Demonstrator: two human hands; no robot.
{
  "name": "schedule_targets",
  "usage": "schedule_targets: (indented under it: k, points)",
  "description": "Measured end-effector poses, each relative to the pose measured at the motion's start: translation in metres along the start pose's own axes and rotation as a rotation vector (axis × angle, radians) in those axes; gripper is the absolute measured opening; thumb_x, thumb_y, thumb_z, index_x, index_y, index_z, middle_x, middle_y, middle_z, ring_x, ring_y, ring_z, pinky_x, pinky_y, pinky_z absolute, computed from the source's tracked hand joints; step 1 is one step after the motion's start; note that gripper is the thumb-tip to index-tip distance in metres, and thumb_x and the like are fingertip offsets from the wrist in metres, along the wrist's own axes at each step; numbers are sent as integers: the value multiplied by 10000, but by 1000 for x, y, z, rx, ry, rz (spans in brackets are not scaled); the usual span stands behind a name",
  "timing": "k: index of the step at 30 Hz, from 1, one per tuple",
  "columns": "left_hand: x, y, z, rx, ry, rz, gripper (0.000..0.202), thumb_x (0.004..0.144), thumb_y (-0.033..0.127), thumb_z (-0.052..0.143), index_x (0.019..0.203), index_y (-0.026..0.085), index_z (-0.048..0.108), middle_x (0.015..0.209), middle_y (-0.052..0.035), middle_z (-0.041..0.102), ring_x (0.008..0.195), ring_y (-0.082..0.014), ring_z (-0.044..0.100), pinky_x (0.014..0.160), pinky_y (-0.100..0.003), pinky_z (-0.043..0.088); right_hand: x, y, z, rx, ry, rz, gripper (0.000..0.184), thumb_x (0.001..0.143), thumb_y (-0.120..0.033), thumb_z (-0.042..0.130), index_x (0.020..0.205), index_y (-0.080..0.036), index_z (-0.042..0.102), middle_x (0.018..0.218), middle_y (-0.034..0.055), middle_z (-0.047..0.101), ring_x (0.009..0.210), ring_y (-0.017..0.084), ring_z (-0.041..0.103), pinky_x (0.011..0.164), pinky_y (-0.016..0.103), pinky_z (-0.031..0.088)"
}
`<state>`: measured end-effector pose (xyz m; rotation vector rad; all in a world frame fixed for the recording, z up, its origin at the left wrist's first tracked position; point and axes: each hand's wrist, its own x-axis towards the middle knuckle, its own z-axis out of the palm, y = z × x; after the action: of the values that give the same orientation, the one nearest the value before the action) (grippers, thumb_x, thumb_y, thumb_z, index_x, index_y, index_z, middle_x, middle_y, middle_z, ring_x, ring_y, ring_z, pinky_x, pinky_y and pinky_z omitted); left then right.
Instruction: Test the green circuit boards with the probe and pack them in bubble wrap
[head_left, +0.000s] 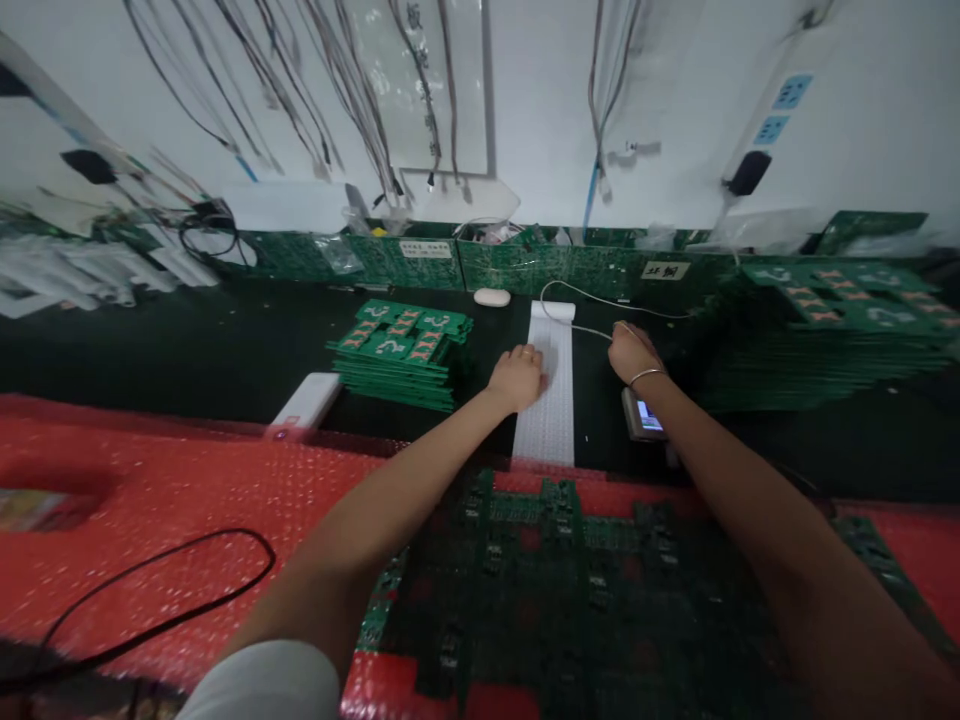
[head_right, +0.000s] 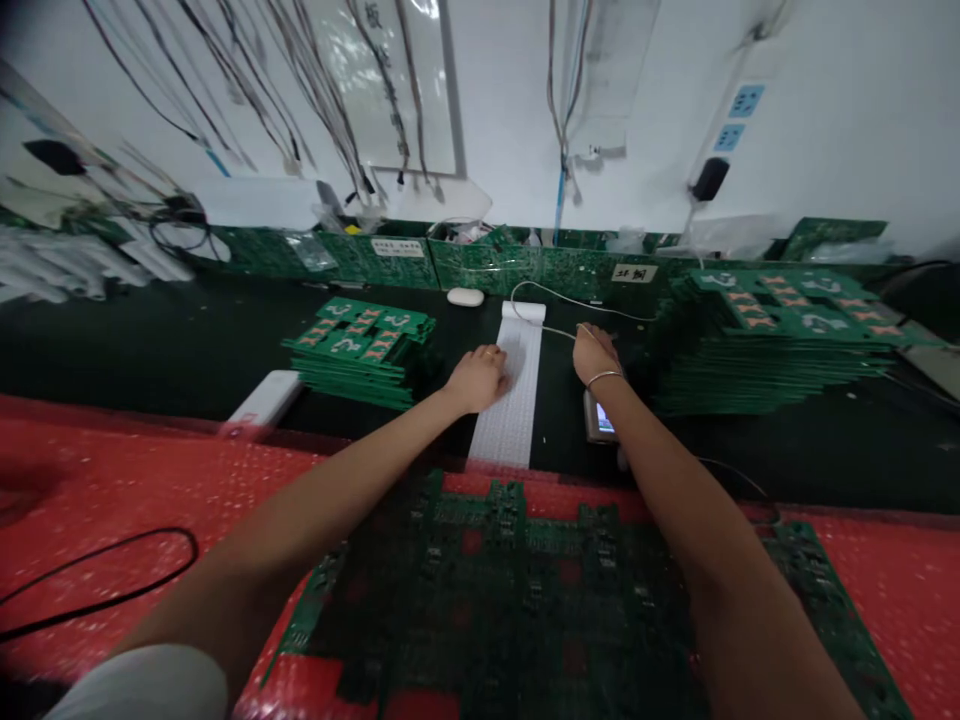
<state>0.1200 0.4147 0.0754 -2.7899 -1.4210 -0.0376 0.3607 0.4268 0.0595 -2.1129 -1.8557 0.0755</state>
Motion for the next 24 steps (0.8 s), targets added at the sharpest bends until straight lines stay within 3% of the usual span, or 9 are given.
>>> schedule_targets:
  k: [4,7,10,14,17,19,22,24]
  points:
    - [53,-13,0,-31,40,-119,552,948,287,439,1428,16,413,1550,-221,363,1421,-328,354,1122,-437,362,1,6,-6,-11,83,134,349,929,-108,322,1215,-75,519,1156,233,586,1068,292,560,884,397,439]
    - [94,-23,8,-70,-10,-119,662,921,191,437,1533,31,241,1641,-181,169,1520,-298,157,1206,-433,239,3,8,-11,-22,87,214,350,955,-103,279,1190,-57,535,1147,255,591,1068,306,582,890,400,435]
    - [120,-32,18,-108,-14,-114,704,912,157,426,1564,71,175,1657,-145,121,1535,-283,90,1227,-452,178,8,11,-14,-42,45,268,365,965,-86,254,1192,-37,535,1156,265,597,1073,301,599,884,375,435]
    - [124,-39,20,-115,24,-107,636,941,152,390,1557,129,229,1615,-117,292,1508,-267,208,1214,-469,201,15,17,-12,-45,29,327,414,954,-46,220,1227,-14,530,1155,275,606,1099,314,599,873,379,441]
    - [113,-39,10,-100,135,-91,516,947,143,383,1461,100,403,1437,-160,515,1357,-279,440,1139,-443,325,15,19,-8,-55,63,335,414,968,-78,219,1216,13,538,1146,306,599,1100,347,597,855,406,453]
    - [106,-38,3,-101,225,-97,424,950,143,372,1344,100,524,1297,-162,597,1249,-284,520,1077,-433,384,15,21,-5,-67,66,325,405,972,-86,227,1203,12,545,1140,309,599,1095,349,597,846,407,456]
    - [102,-38,-3,-115,286,-88,385,960,179,384,1283,93,575,1298,-168,580,1253,-286,514,1077,-426,385,15,25,-2,-69,47,288,393,967,-64,233,1190,-11,553,1142,286,602,1105,328,587,862,394,441]
    - [103,-41,-1,-129,231,-37,455,958,267,454,1368,81,517,1428,-187,493,1339,-302,448,1120,-434,349,16,29,-1,-70,41,262,384,968,-62,238,1182,-20,555,1144,279,597,1108,321,578,877,397,425]
